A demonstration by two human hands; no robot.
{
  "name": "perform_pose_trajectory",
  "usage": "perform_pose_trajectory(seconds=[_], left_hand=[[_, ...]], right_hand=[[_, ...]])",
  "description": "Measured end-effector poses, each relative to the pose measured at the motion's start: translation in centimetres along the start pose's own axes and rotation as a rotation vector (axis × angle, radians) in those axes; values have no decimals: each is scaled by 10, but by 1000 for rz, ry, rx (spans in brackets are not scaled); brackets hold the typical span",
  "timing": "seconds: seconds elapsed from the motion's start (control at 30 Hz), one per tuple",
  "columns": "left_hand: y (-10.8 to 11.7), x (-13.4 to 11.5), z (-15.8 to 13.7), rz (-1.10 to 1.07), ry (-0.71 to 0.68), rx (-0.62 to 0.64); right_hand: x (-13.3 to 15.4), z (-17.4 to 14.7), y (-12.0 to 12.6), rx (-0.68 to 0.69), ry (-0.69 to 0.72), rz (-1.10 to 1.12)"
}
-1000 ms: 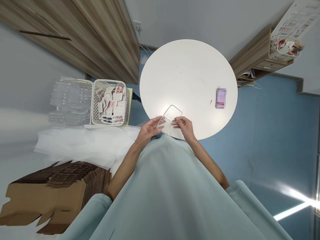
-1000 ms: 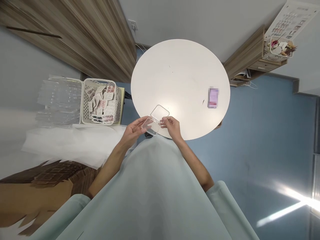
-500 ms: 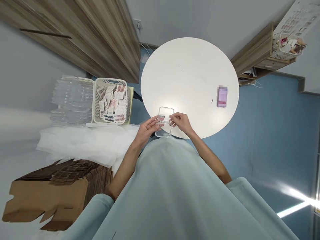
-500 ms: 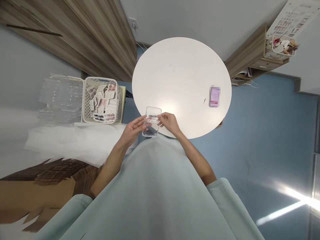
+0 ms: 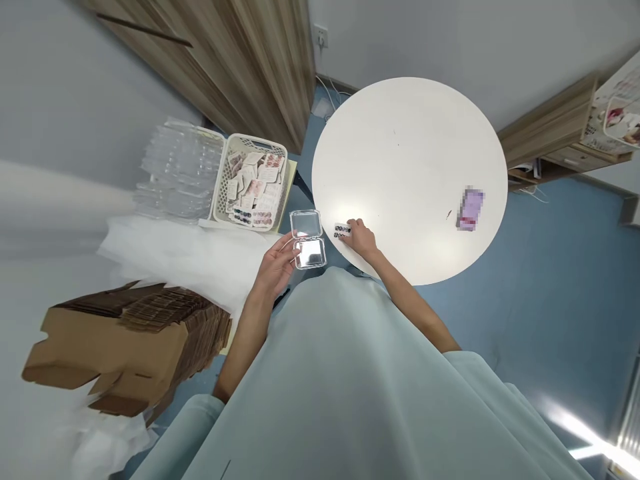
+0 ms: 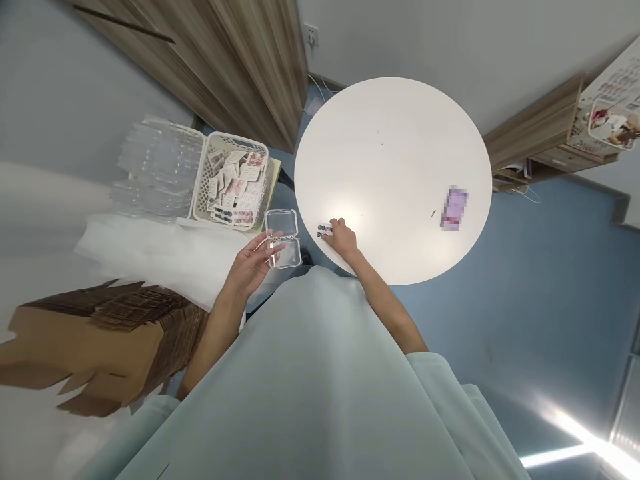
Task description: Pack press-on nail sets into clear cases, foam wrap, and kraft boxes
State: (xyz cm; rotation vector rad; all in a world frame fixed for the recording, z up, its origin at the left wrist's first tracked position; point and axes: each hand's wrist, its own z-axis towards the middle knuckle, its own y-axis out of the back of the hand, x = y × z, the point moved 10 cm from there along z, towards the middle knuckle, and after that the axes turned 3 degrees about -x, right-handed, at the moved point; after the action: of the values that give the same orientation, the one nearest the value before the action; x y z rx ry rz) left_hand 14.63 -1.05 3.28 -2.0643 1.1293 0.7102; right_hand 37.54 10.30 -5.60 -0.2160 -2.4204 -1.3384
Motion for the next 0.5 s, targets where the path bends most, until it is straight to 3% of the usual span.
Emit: perform_pose_trajectory(seconds=[0.27,0.5], left_hand=[[9,7,0,-76,37,-11],[-20,11,10,-44,62,80]], right_hand=[[2,8,-12,-39,25,-69],[-20,-15,2,-81,3,152]])
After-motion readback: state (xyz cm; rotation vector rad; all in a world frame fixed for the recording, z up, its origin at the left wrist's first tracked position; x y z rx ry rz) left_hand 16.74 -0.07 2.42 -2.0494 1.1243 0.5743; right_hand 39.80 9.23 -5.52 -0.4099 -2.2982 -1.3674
